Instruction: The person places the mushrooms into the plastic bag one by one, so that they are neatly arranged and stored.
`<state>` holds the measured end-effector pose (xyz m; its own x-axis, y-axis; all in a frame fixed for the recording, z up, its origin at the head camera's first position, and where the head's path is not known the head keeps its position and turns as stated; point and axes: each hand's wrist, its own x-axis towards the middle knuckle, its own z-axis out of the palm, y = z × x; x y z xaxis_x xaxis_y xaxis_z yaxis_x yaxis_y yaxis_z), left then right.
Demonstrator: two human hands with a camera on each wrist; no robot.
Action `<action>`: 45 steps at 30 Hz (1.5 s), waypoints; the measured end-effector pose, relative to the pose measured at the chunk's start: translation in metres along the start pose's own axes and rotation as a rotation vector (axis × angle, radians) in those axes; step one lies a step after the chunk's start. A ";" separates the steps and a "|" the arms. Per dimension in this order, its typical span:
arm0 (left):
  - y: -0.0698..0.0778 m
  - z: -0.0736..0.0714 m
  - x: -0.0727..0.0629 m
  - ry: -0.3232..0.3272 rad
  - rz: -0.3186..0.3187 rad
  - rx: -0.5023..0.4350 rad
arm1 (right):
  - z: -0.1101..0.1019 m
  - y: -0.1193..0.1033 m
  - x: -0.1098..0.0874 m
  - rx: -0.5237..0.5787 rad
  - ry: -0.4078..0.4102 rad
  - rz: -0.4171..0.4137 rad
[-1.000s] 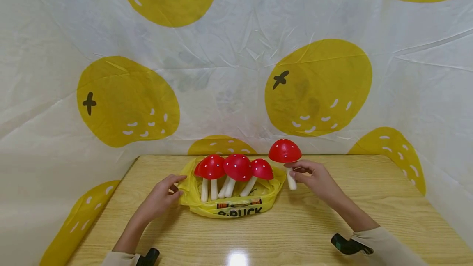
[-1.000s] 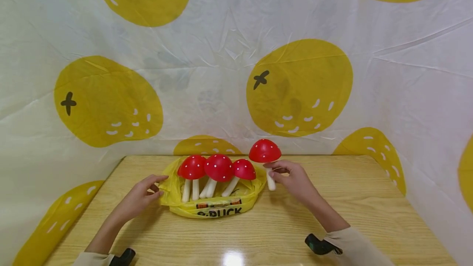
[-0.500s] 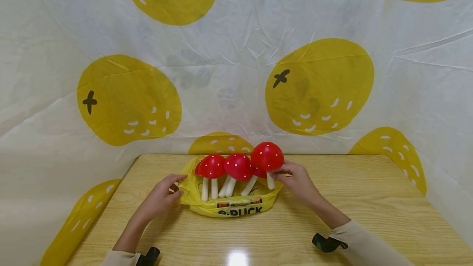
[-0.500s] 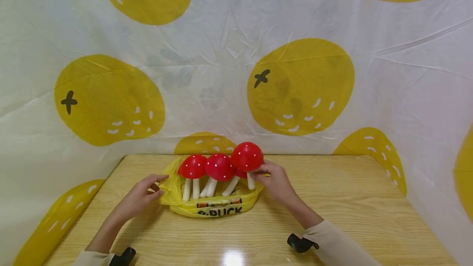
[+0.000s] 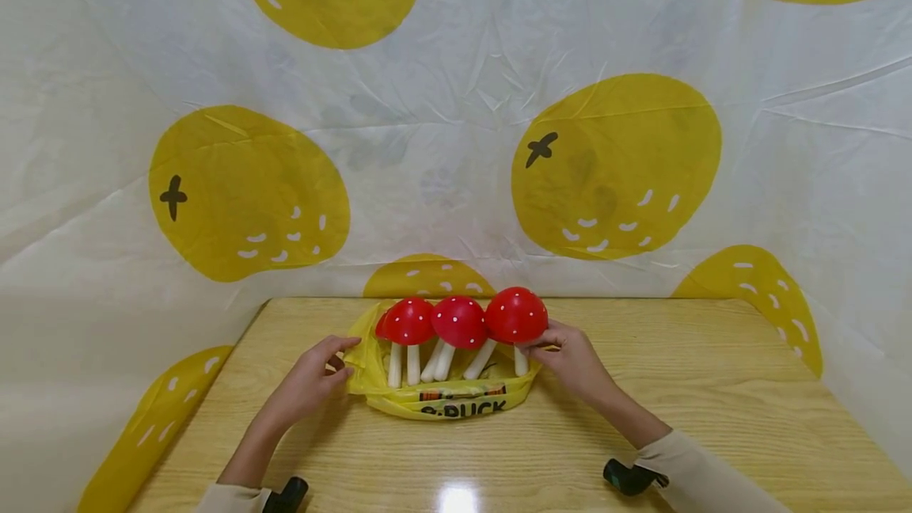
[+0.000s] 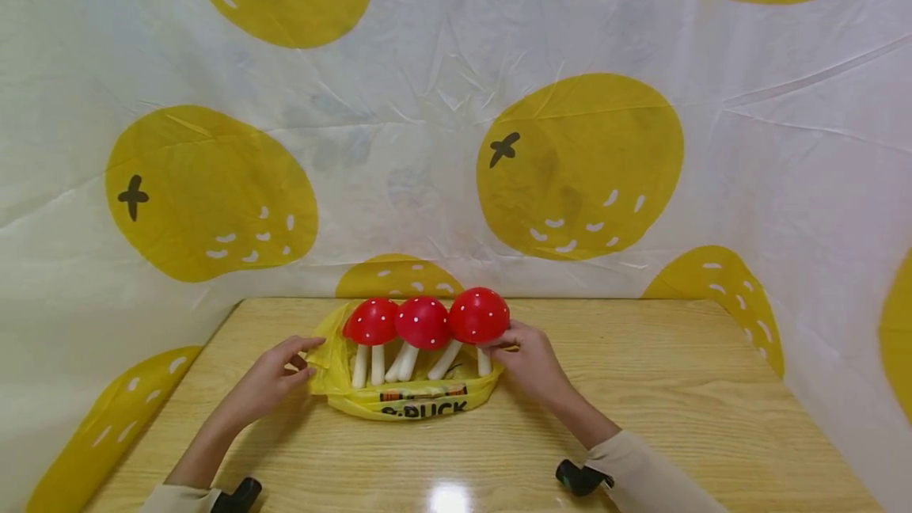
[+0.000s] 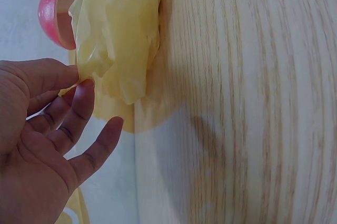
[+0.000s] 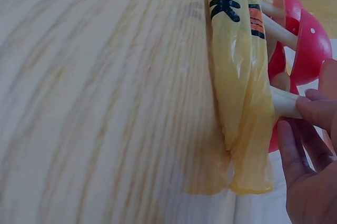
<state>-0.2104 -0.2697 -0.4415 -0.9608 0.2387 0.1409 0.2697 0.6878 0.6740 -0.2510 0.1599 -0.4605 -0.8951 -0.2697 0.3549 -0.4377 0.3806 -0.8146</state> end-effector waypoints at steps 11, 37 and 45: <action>0.001 0.000 -0.001 -0.004 0.007 -0.004 | 0.006 -0.001 -0.001 -0.121 0.016 -0.012; 0.003 0.000 -0.001 -0.018 -0.005 -0.012 | 0.004 0.003 -0.006 -0.122 -0.011 -0.128; 0.003 -0.001 -0.001 -0.006 0.021 -0.002 | 0.007 0.001 -0.003 -0.248 0.083 -0.180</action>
<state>-0.2086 -0.2684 -0.4390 -0.9546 0.2570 0.1504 0.2893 0.6813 0.6724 -0.2485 0.1552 -0.4655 -0.8011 -0.2832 0.5274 -0.5875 0.5405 -0.6022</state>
